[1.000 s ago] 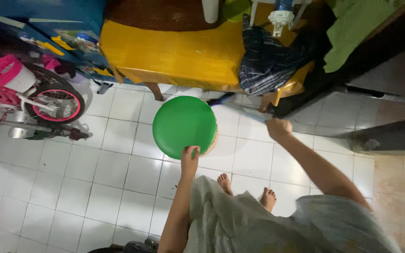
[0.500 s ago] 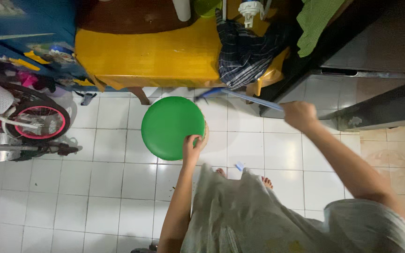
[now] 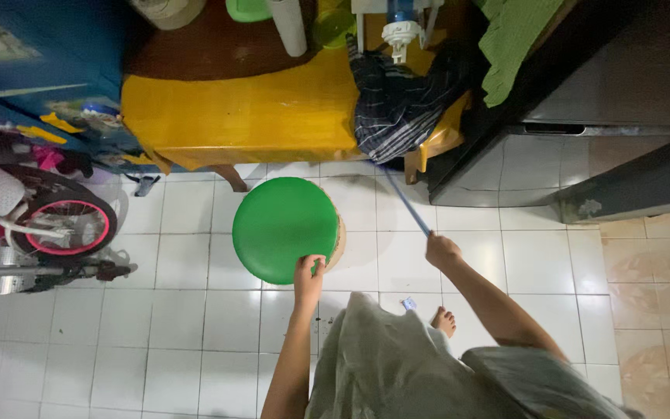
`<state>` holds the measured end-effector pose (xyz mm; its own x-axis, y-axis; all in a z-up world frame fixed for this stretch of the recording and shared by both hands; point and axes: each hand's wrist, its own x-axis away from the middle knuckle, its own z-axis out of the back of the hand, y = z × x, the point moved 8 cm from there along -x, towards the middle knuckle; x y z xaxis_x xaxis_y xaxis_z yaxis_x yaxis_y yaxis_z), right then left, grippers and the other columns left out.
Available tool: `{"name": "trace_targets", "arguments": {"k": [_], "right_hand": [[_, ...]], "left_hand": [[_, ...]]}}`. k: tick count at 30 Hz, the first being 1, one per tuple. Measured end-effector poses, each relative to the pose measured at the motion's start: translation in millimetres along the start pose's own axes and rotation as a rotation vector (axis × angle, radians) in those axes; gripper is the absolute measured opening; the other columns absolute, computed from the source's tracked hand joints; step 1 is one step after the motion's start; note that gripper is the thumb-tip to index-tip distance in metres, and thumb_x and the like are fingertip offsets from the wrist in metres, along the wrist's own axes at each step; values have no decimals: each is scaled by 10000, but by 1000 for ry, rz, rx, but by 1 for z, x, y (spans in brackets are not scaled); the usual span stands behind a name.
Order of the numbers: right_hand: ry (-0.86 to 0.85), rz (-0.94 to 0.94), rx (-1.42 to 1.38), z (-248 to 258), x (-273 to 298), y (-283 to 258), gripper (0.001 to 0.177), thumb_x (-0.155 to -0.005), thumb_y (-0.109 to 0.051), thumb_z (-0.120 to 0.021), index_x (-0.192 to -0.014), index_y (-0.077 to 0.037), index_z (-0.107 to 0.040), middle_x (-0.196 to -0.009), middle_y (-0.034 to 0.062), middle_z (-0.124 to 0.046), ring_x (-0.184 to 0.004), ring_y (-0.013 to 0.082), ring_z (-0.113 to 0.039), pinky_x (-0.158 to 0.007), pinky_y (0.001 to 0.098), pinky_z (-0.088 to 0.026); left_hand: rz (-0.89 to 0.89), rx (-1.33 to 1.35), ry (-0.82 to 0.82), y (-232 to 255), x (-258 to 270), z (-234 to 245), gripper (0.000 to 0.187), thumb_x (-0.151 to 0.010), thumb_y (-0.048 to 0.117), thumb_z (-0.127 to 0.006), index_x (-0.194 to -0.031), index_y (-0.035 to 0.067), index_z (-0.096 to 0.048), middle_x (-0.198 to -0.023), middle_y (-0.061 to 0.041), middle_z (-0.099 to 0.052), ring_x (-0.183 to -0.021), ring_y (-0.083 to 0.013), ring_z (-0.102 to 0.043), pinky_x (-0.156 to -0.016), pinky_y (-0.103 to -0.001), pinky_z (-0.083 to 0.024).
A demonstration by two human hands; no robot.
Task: The person sweeps the tiled floor with a blue broom, moving around a green scooter and a pile of clothes. They briefly move a green stool to clean underneath it and wipe a yellow table with a cloth before continuing to sweep the floor.
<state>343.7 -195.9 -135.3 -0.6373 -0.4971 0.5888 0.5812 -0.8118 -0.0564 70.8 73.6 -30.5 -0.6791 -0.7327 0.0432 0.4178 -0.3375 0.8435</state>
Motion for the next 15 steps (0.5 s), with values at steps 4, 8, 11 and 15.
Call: {"name": "trace_targets", "arguments": {"k": [4,8,11,15], "right_hand": [[-201,-41,-42,-16,47,62,448,-950,-169,-498,-1379,-44,-532,-996,200,-715,-894,340,-708,-754,457,-608],[-380,10,-185,14,61,134,358,-961,-245,-535,-1283,-119,-631,-790,126,-697,-650,244,-630,-595,403,-562],[-449,-93,-335,37,75,175,311,-988,-293,-551,-1221,-136,-683,-705,93,-667,-549,196,-590,-531,377,-557],[-314,-108,95,32,87,189,308,-979,-262,-534,-1076,-94,-774,-835,99,-703,-661,204,-635,-630,368,-563]], "left_hand": [[-55,11,-30,0,-1,-19,149,-955,189,-666,-1053,79,-691,-1118,-158,-651,-995,-334,-617,-824,-422,-505],[-162,20,-83,10,-11,-58,150,-950,182,-668,-1033,58,-678,-1063,-154,-672,-1002,-329,-641,-855,-416,-515],[-225,7,-137,29,-16,-85,125,-958,164,-677,-1034,66,-692,-1049,-148,-682,-1019,-335,-635,-888,-422,-502],[-265,54,-176,64,-18,-108,117,-930,156,-688,-1017,79,-698,-1045,-126,-698,-1021,-324,-638,-868,-416,-502]]}}
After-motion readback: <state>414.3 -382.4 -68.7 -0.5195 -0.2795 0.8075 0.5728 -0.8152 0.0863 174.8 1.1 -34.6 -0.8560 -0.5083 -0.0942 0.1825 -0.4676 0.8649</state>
